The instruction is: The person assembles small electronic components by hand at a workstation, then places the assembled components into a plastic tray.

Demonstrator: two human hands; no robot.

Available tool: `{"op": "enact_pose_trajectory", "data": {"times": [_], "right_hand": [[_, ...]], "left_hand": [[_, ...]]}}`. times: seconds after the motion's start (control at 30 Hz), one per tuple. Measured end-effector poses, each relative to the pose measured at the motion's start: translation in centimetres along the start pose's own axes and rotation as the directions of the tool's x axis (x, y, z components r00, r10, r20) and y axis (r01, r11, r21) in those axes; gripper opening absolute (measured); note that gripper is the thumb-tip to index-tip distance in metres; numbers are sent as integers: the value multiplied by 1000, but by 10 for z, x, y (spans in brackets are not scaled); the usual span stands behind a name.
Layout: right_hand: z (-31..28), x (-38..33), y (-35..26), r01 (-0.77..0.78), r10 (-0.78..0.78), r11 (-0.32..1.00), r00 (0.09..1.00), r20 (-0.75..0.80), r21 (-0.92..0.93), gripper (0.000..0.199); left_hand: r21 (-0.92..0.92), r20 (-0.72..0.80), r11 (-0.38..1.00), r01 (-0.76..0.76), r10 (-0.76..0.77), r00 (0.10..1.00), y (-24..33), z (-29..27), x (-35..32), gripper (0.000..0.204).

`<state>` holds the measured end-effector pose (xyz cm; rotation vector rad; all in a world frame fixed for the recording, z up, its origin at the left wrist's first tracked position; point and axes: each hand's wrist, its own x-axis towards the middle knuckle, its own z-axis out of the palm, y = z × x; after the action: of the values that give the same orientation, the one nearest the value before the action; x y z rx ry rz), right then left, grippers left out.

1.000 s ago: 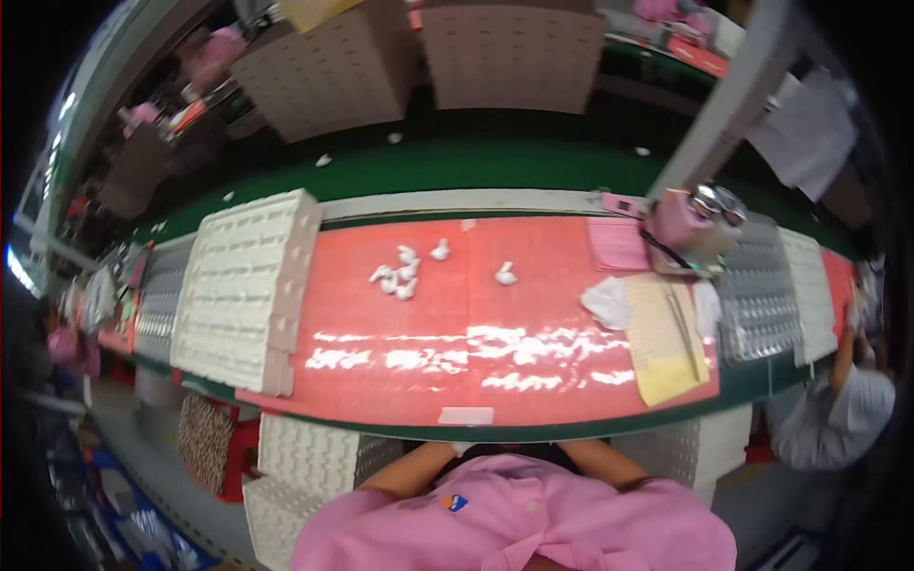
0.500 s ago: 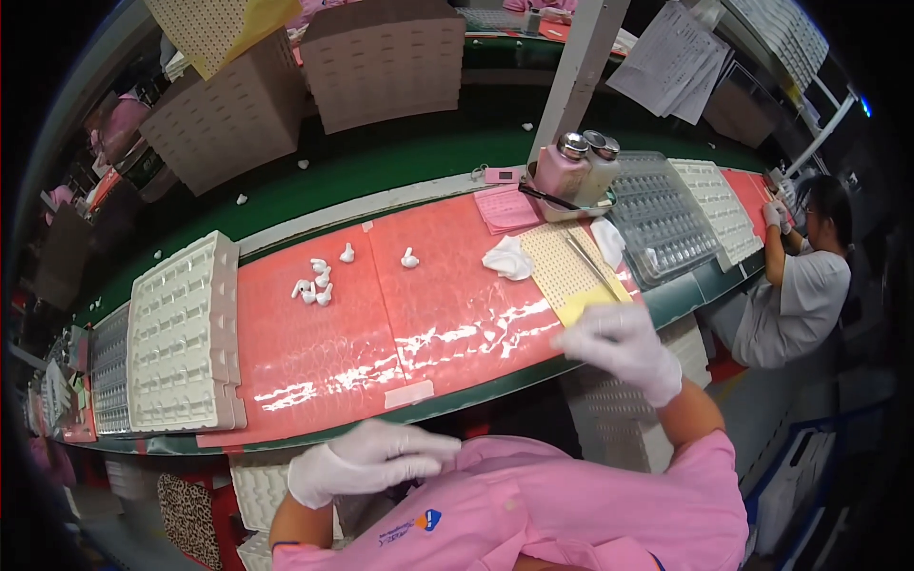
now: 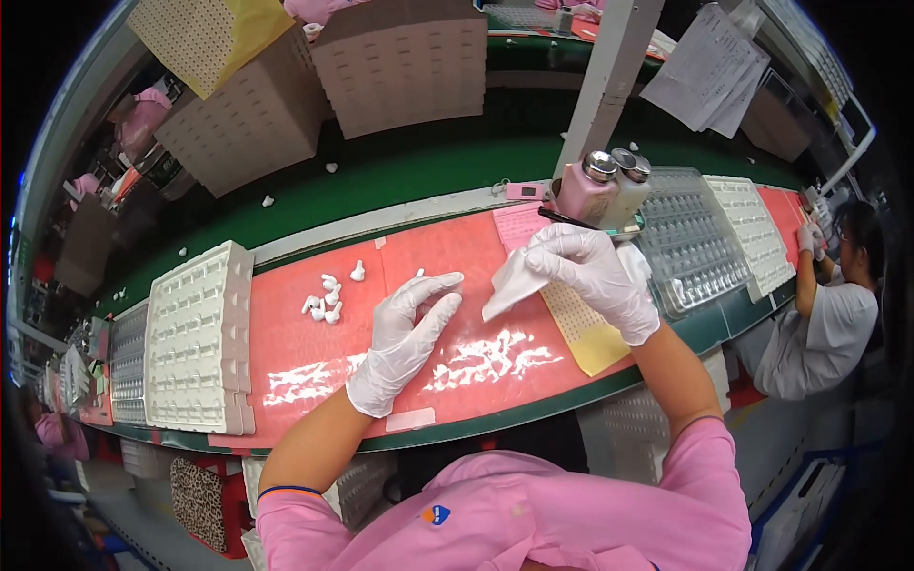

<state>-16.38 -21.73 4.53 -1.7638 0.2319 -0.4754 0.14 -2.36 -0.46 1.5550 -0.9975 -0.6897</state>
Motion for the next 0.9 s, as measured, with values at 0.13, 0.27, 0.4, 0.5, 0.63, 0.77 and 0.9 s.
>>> {"op": "enact_pose_trajectory", "data": {"times": [0.13, 0.27, 0.4, 0.5, 0.63, 0.77, 0.9], "right_hand": [[3, 8, 1, -167, 131, 969, 973, 192, 181, 14], [10, 11, 6, -308, 227, 912, 928, 295, 270, 12], [19, 20, 16, -275, 215, 946, 929, 302, 172, 16], [29, 12, 9, -435, 373, 896, 844, 386, 85, 9], [31, -5, 14, -138, 152, 988, 957, 248, -73, 10], [18, -4, 20, 15, -7, 997, 993, 115, -74, 9], [23, -10, 9, 65, -61, 996, 997, 56, -64, 7]], "left_hand": [[25, -24, 973, -228, 229, 973, -5, -1, 7, 39], [-77, -13, 969, -234, 233, 972, 6, 0, 13, 45], [-308, 197, 951, 18, 45, 979, 9, -12, 9, 46], [-321, 205, 947, 8, 61, 977, 6, -4, 2, 44], [-138, 57, 972, -191, 200, 978, 11, -8, 1, 38], [352, -229, 902, -250, 342, 912, 21, -54, 32, 34], [772, -388, 628, 98, 345, 855, -15, -163, 94, 37]]}}
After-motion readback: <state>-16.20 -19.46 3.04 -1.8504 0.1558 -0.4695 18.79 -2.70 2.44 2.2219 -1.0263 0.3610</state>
